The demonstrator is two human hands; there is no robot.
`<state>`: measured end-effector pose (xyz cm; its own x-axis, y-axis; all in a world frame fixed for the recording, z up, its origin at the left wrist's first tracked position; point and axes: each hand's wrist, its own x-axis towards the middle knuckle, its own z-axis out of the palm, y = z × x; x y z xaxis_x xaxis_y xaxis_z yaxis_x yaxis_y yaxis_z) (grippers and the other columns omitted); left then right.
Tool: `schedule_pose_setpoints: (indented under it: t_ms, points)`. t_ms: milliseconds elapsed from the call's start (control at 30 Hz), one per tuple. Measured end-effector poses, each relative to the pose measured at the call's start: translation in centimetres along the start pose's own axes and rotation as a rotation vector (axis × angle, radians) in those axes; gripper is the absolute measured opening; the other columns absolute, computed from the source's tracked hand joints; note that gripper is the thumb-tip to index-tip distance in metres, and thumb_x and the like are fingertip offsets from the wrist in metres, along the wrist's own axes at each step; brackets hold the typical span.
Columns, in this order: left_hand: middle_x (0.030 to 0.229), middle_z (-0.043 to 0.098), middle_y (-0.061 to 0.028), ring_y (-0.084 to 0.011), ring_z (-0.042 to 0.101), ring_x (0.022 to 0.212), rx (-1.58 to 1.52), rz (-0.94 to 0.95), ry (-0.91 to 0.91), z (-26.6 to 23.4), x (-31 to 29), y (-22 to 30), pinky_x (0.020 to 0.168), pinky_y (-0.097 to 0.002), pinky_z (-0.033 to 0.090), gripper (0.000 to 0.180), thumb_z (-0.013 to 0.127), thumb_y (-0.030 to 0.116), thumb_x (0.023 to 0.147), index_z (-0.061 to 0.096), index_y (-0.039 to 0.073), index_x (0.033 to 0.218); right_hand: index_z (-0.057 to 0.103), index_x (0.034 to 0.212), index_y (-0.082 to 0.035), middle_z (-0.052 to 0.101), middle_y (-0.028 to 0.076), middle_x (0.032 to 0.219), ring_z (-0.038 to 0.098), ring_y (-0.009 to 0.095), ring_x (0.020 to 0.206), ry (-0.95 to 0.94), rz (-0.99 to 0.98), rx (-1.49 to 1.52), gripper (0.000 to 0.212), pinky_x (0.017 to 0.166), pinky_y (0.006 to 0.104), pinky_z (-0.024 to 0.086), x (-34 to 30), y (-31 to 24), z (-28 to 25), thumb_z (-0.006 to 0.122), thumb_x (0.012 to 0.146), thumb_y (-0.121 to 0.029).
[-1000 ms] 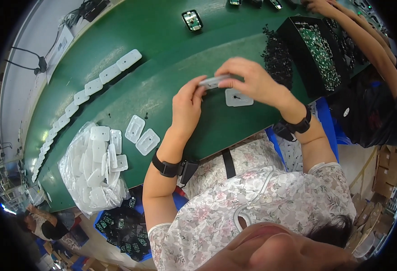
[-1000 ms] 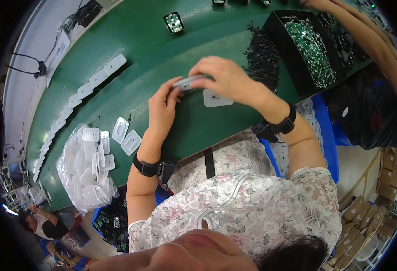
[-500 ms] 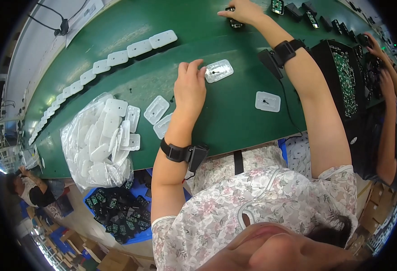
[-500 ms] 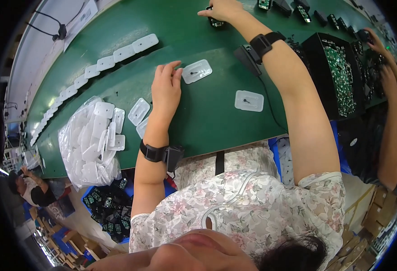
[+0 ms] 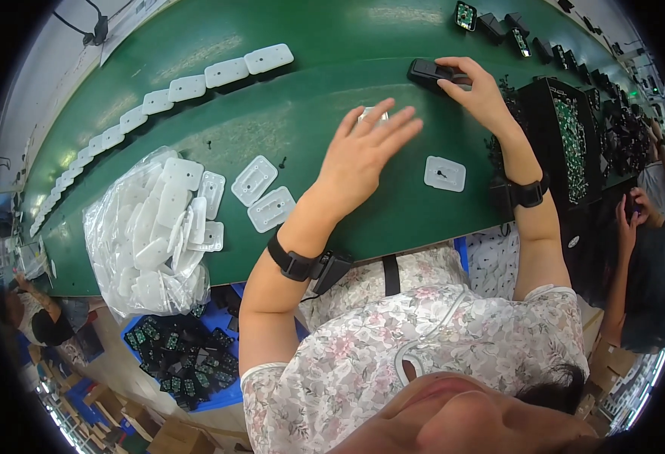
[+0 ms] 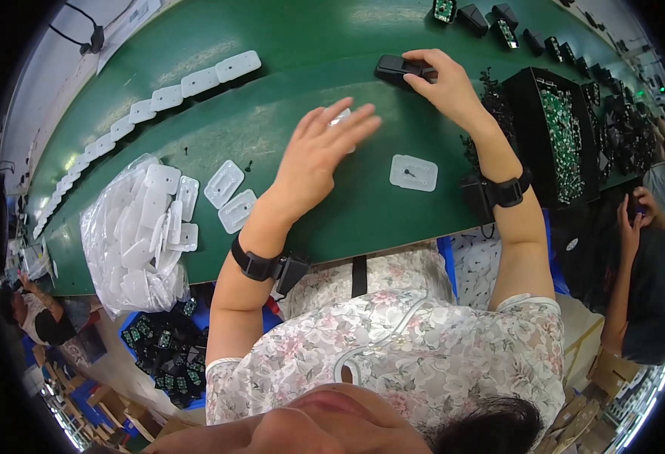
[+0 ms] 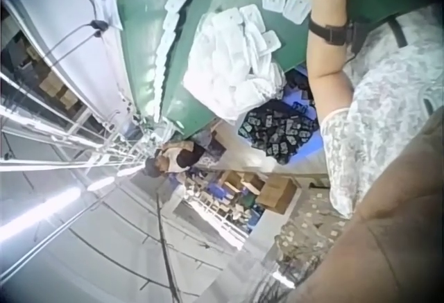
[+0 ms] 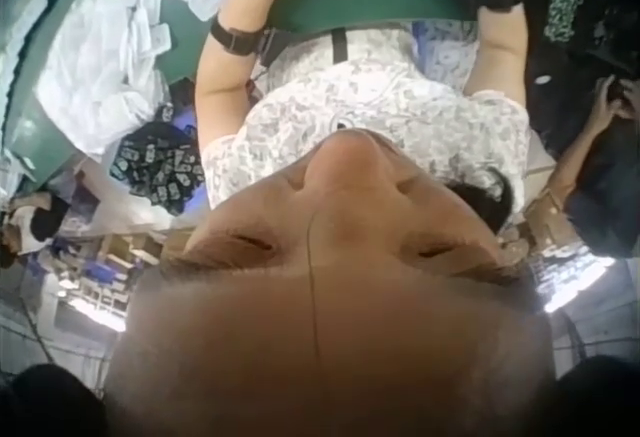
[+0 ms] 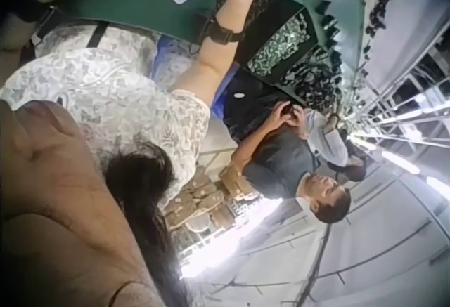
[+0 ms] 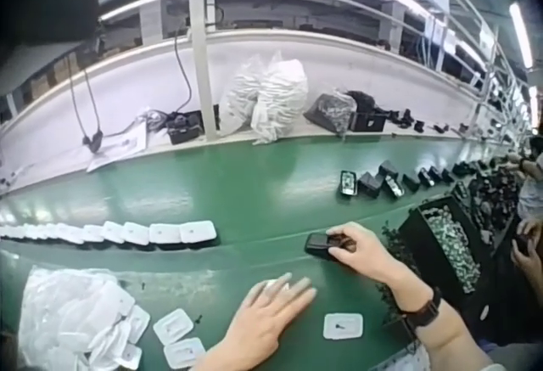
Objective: Assembling small electronic components into white plastic housings on a factory production line.
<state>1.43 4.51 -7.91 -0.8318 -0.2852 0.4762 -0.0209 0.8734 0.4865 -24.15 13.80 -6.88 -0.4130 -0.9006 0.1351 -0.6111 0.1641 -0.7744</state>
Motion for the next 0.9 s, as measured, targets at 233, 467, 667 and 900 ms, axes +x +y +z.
schedule_pose_setpoints:
  t_ms: [233, 467, 667, 900]
  points:
    - [0.132, 0.054, -0.0067, -0.0252, 0.047, 0.126, 0.154, 0.04, -0.206, -0.4, -0.8, -1.0, 0.106, -0.039, 0.035, 0.058, 0.052, -0.003, 0.077, 0.05, 0.012, 0.133, 0.057, 0.123, -0.003, 0.063, 0.01, 0.113, 0.063, 0.02, 0.101, 0.02, -0.092, -0.252, 0.04, 0.09, 0.0322, 0.049, -0.8, 0.4, 0.4, 0.068, 0.085, -0.01]
    - [0.118, 0.059, -0.0072, -0.0257, 0.053, 0.11, 0.272, -0.05, -0.12, -1.6, -0.9, -1.7, 0.093, -0.037, 0.042, 0.064, 0.054, -0.005, 0.074, 0.048, 0.01, 0.136, 0.056, 0.125, -0.002, 0.062, 0.009, 0.115, 0.061, 0.018, 0.104, 0.04, 0.05, 0.084, 0.042, 0.092, 0.0307, 0.048, -2.8, -0.4, 1.0, 0.066, 0.085, -0.007]
    - [0.115, 0.059, -0.0106, -0.0297, 0.052, 0.111, 0.076, -0.127, -0.032, -0.2, -0.6, -3.0, 0.092, -0.0386, 0.044, 0.065, 0.057, -0.009, 0.073, 0.047, 0.007, 0.135, 0.057, 0.124, -0.002, 0.059, 0.008, 0.12, 0.057, 0.018, 0.109, -0.069, -0.078, 0.193, 0.04, 0.096, 0.0309, 0.045, -4.4, -4.0, 3.4, 0.064, 0.085, -0.001]
    - [0.124, 0.058, -0.0161, -0.0335, 0.054, 0.113, -0.181, -0.175, 0.089, -1.6, -0.9, -3.4, 0.097, -0.0395, 0.043, 0.058, 0.05, -0.013, 0.074, 0.05, 0.003, 0.13, 0.06, 0.119, -0.003, 0.062, 0.014, 0.117, 0.059, 0.03, 0.109, -0.165, -0.391, -0.083, 0.043, 0.096, 0.0357, 0.046, -2.8, -5.6, 5.9, 0.066, 0.077, 0.002]
